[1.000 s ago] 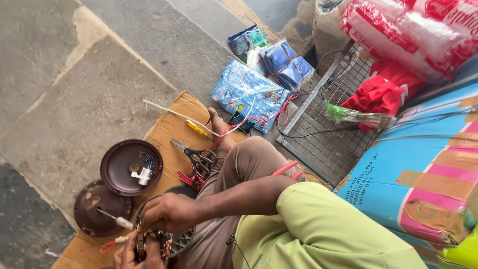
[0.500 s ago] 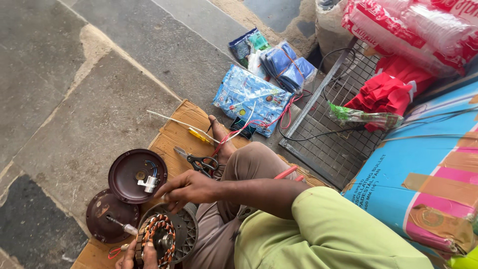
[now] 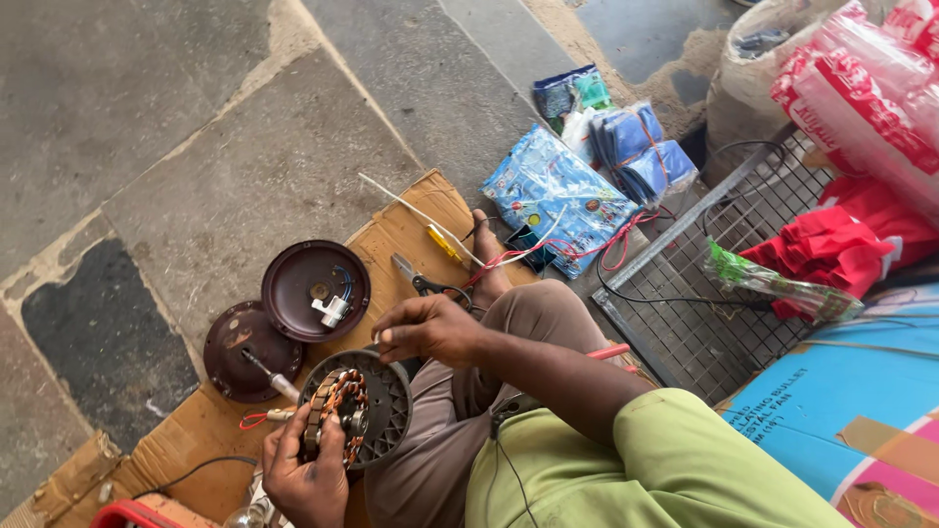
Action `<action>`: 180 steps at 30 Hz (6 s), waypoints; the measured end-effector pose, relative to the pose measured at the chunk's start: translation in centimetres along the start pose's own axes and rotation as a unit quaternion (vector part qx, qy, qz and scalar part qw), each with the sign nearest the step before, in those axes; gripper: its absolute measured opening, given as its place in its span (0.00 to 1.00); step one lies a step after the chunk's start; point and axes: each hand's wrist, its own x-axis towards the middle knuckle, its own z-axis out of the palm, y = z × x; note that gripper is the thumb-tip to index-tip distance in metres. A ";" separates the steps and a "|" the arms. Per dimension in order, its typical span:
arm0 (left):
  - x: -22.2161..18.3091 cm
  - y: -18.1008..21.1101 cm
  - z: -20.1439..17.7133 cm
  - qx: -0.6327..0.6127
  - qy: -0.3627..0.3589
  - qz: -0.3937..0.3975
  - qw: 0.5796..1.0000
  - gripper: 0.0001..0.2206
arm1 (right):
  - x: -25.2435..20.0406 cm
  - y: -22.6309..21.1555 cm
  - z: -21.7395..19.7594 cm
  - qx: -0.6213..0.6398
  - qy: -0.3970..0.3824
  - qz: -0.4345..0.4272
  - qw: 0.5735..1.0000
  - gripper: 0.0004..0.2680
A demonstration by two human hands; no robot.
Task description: The person sits on the floor and works on an electrical fan motor assembly. They strip red wires using pliers, twist wire ends together, and connect them to a small electrical component. The person uses a soldering iron to solder connections on the component and then inspects the wiring.
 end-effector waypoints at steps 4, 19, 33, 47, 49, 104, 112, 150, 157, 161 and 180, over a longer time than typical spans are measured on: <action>0.0 -0.2 -0.1 -0.004 0.002 0.012 1.000 0.17 | -0.4 -0.6 -1.3 -0.015 0.038 0.013 0.999 0.10; 0.2 1.1 1.0 -0.096 -0.014 -0.001 0.995 0.15 | -1.5 -1.4 0.3 -0.157 0.008 0.021 0.987 0.08; 0.1 2.4 0.6 -0.050 0.014 0.052 0.997 0.17 | 0.1 -2.2 4.2 -0.344 -0.072 -0.015 0.936 0.05; -0.1 2.0 1.0 -0.048 0.021 0.052 0.997 0.16 | 0.1 -2.0 5.5 -0.451 -0.161 -0.140 0.867 0.04; -0.1 1.9 1.1 -0.054 0.014 0.051 0.997 0.16 | 0.1 -2.3 5.5 -0.481 -0.170 -0.156 0.846 0.04; 4.2 3.2 5.9 0.049 -0.032 0.061 0.996 0.13 | -0.5 -5.6 6.5 -0.685 -0.186 -0.363 0.603 0.10; 4.5 3.3 6.2 0.054 -0.038 0.060 0.996 0.10 | -0.5 -5.7 6.0 -0.701 -0.187 -0.367 0.583 0.09; 6.4 2.0 5.6 0.041 -0.060 0.105 0.992 0.13 | 0.6 -7.2 5.9 -0.745 -0.193 -0.329 0.547 0.06; 6.5 2.4 5.8 0.039 -0.085 0.096 0.991 0.13 | 0.2 -6.9 5.9 -0.734 -0.203 -0.342 0.550 0.07; 6.8 2.7 6.1 0.068 -0.080 0.117 0.988 0.11 | 0.4 -7.5 6.0 -0.740 -0.217 -0.335 0.541 0.06; 7.8 2.1 5.6 0.060 -0.102 0.097 0.988 0.09 | 0.6 -6.5 7.0 -0.729 -0.200 -0.344 0.558 0.08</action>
